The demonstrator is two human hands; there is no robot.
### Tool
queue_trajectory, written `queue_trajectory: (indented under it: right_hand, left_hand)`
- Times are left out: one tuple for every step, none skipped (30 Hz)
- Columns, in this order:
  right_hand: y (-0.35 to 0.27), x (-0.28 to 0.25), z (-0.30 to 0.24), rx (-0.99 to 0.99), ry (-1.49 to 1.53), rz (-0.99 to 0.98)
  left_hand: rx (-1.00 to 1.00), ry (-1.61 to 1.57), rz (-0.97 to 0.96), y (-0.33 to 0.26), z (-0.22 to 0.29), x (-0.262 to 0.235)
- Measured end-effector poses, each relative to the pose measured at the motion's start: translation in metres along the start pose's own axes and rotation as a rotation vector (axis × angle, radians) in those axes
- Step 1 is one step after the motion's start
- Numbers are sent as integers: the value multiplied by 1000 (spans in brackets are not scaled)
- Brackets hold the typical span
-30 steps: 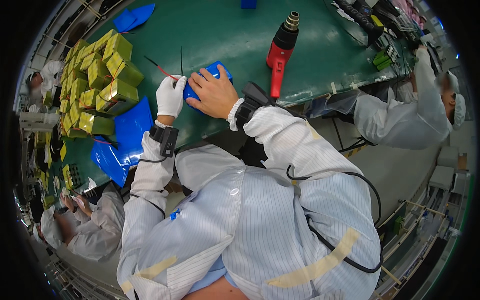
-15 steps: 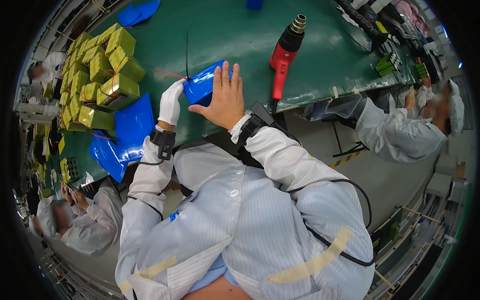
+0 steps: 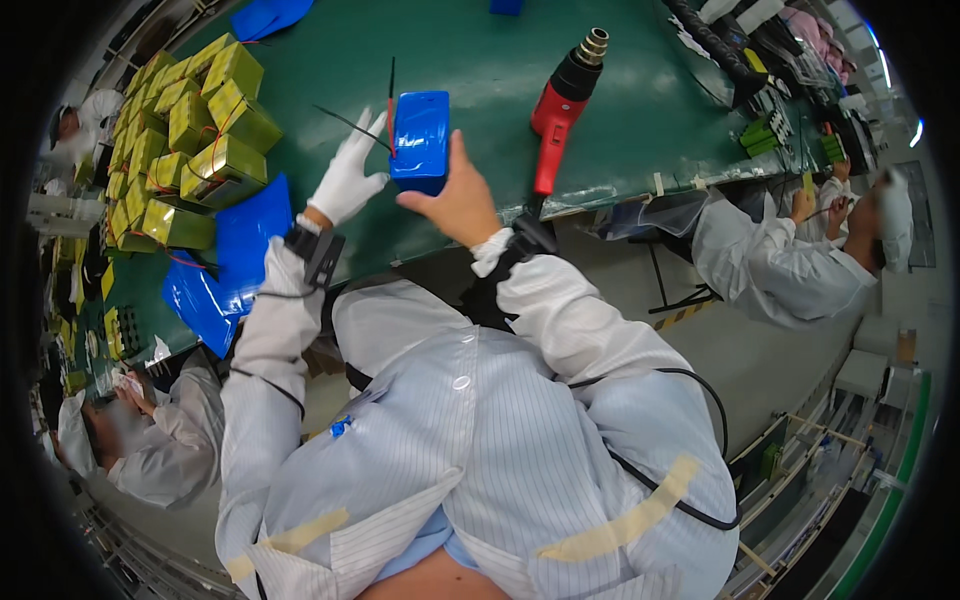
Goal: The user is applying blue heat-shrink wrap to battery packs and using a heat gun to seal it.
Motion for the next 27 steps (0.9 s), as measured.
queue_trajectory:
  right_hand:
    - [0, 10, -2, -1, -4, 64]
    - [0, 16, -2, -2, -6, 127]
    - [3, 19, -1, 7, -5, 137]
    - [8, 17, 0, -14, -3, 190]
    - [12, 14, 3, -37, -2, 240]
    - [16, 11, 3, -36, 1, 240]
    - [19, 4, 2, -64, -12, 185]
    - [24, -4, 3, -93, -25, 128]
    - [33, -14, 14, -171, 0, 98]
    - [47, -25, 30, -211, 84, 8]
    - [54, -33, 34, -189, 97, -85]
    - [60, -40, 38, -165, 108, -177]
    - [63, -45, 41, -109, 143, -243]
    - [64, -48, 44, -106, 141, -244]
    - [64, -50, 47, -96, 220, -249]
    - [63, -51, 49, -86, 300, -255]
    - [58, -52, 55, -4, 367, -280]
    - [53, -51, 61, 1, 366, -274]
    - [48, -50, 65, -43, 391, -207]
    - [45, -49, 68, -88, 415, -141]
    - [47, -46, 70, -109, 316, -140]
    - [45, -44, 65, -101, 320, -138]
    - [44, -41, 59, -98, 309, -168]
    - [42, -40, 52, -97, 299, -202]
    - [40, -41, 51, -88, 293, -219]
    - [37, -41, 49, -78, 296, -219]
    - [36, -42, 47, -69, 306, -242]
  left_hand:
    - [9, -2, -5, 17, -4, -2]
    - [174, 154, -80, 34, -2, -1]
    - [342, 304, -160, 44, 1, 2]
    - [356, 298, -172, 54, 14, -2]
    - [386, 452, -307, 65, 25, 0]
    - [401, 614, -434, 70, 31, -2]
    - [429, 607, -441, 75, 34, -4]
    - [426, 607, -441, 82, 35, -7]
    - [433, 645, -489, 91, 40, -7]
    - [443, 681, -537, 98, 42, -4]
    - [466, 638, -486, 100, 38, 0]
    - [466, 635, -487, 105, 42, 2]
    - [472, 645, -539, 110, 47, 9]
    - [479, 655, -591, 113, 51, 14]
    - [554, 650, -540, 115, 57, 13]
    - [555, 645, -541, 117, 59, 13]
    - [463, 597, -574, 121, 59, 13]
    - [377, 548, -607, 126, 60, 16]
    - [456, 462, -476, 122, 62, 13]
    - [462, 457, -480, 113, 60, 17]
    - [404, 405, -369, 105, 56, 18]
    - [339, 350, -260, 94, 49, 19]
    - [353, 305, -146, 82, 45, 19]
    - [300, 316, -155, 71, 42, 17]
    - [266, 330, -156, 61, 44, 16]
    - [231, 345, -158, 54, 46, 15]
    - [227, 342, -163, 50, 49, 14]
Point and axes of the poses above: each hand's wrist, its own y-axis towards the middle knuckle, its own x-axis out of the palm, z = x × y, the point moved 4 cm from there along y, towards the middle knuckle, and after that the axes turned 3 degrees about x, right-handed, at the moved point
